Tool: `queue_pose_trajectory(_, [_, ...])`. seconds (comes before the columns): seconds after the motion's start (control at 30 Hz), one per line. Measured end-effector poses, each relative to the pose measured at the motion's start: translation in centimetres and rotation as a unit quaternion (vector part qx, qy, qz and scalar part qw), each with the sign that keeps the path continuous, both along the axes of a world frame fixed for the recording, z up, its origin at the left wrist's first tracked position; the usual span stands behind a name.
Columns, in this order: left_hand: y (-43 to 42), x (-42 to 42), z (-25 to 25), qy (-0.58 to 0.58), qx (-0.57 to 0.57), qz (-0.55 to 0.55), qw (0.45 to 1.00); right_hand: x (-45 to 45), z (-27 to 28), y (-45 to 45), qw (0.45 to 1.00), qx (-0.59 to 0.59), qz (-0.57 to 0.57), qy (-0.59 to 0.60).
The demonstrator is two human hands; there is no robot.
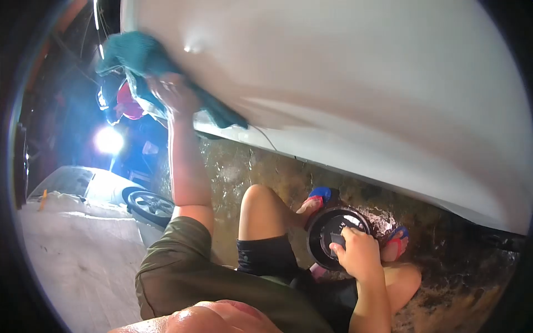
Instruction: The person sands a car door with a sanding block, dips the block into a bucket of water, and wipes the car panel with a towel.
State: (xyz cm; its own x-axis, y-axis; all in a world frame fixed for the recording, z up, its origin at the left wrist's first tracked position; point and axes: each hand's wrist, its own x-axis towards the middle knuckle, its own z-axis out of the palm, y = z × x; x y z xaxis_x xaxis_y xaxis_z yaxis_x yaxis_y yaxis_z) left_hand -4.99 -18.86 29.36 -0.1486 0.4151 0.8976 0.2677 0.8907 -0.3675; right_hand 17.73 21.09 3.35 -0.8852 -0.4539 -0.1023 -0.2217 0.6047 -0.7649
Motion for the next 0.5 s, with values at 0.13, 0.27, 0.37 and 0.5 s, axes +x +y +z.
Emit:
queue_pose_trajectory(0.13, [5.3, 1.9, 5.3, -0.063, 0.222, -0.152, 0.961, 0.7, 0.2, 1.9, 1.0, 0.012, -0.02, 0.014])
queue_pose_trajectory(0.27, [6.2, 0.5, -2.3, -0.001, 0.208, -0.19, 0.959, 1.0, 1.0, 2.5, 0.999, 0.032, -0.022, -0.013])
queue_pose_trajectory(0.37, [6.4, -0.6, -15.9, 0.027, 0.168, -0.059, 0.984, 1.9, 0.3, 2.6, 0.997, 0.064, -0.032, 0.015])
queue_pose_trajectory(0.5, [2.5, 3.2, -30.4, -0.172, 0.067, -0.059, 0.981, 2.2, -0.1, 2.6, 0.994, 0.106, -0.023, 0.02])
